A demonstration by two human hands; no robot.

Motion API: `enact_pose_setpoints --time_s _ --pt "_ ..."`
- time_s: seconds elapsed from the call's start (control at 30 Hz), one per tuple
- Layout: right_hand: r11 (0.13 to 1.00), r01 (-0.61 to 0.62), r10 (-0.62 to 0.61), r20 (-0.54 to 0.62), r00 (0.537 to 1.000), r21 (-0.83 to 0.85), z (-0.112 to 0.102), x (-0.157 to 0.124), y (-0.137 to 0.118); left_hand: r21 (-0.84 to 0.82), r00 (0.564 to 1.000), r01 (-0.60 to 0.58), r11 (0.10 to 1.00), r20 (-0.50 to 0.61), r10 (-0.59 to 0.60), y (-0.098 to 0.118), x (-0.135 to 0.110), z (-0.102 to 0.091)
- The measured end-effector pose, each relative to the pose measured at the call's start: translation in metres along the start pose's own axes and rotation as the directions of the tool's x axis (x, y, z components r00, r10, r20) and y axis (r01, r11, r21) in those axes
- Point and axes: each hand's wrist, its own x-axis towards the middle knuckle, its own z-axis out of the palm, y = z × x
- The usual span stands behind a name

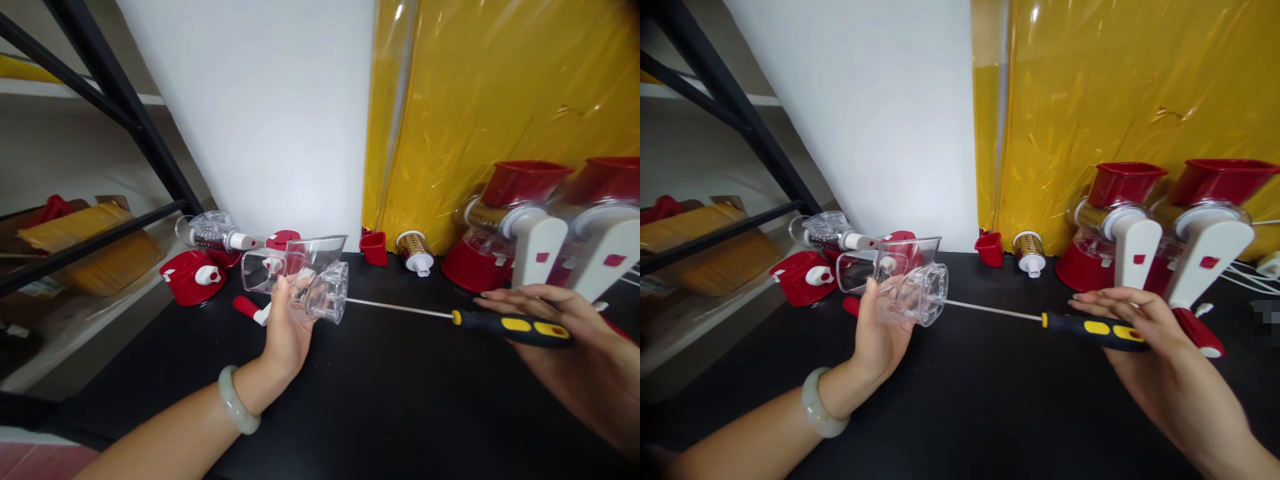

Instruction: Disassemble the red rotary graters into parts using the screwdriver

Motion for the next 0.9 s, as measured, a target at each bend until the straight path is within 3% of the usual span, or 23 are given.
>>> enact_pose_setpoints --time_s 0.07,0.13,0.23,0.33,0.47,0.53,0.6,0.67,0.77,0.9 --pt "0.98 -0.201 0.201 0.021 0.979 0.001 0.004 0.002 -0.001 -0.02 1.0 0.002 1.0 0.006 -0.001 0.0 -0.003 0.0" --pt "0.945 -0.289 0.301 0.061 0.952 -0.153 0.005 0.004 -0.001 -0.031 1.0 -0.003 1.0 0.013 0.003 0.0 -0.003 0.0" --pt "0.947 -0.189 0.203 0.031 0.979 -0.259 -0.001 0.005 -0.001 -0.004 1.0 -0.017 1.0 0.022 0.017 0.0 -0.001 0.0" --pt "0.981 -0.081 0.074 -0.049 0.996 -0.178 -0.007 0.001 -0.002 0.023 1.0 -0.023 0.999 0.013 0.023 0.001 0.0 -0.001" --pt "0.996 -0.08 0.081 -0.011 0.997 0.037 -0.008 -0.004 -0.001 0.017 1.0 -0.025 1.0 -0.004 0.025 0.001 0.0 0.001" --pt "0.992 -0.106 0.103 0.058 0.993 0.063 -0.006 -0.002 0.001 -0.009 0.999 -0.031 0.999 -0.016 0.031 0.001 -0.001 0.002" --pt "0.986 -0.165 0.167 0.124 0.978 -0.029 -0.004 0.001 0.003 -0.029 0.999 -0.041 0.999 -0.026 0.041 0.002 -0.001 0.003" --pt "0.964 -0.188 0.212 0.111 0.971 -0.19 -0.004 0.003 0.004 -0.036 0.998 -0.053 0.998 -0.026 0.052 0.003 0.0 0.004" --pt "0.966 -0.101 0.109 0.018 0.994 -0.236 -0.005 0.004 0.001 -0.034 0.996 -0.083 0.996 -0.012 0.083 0.004 0.0 0.003" --pt "0.987 0.053 -0.042 0.076 0.996 -0.15 -0.008 0.005 0.001 -0.01 0.994 -0.112 0.994 0.01 0.112 0.004 -0.001 0.0"
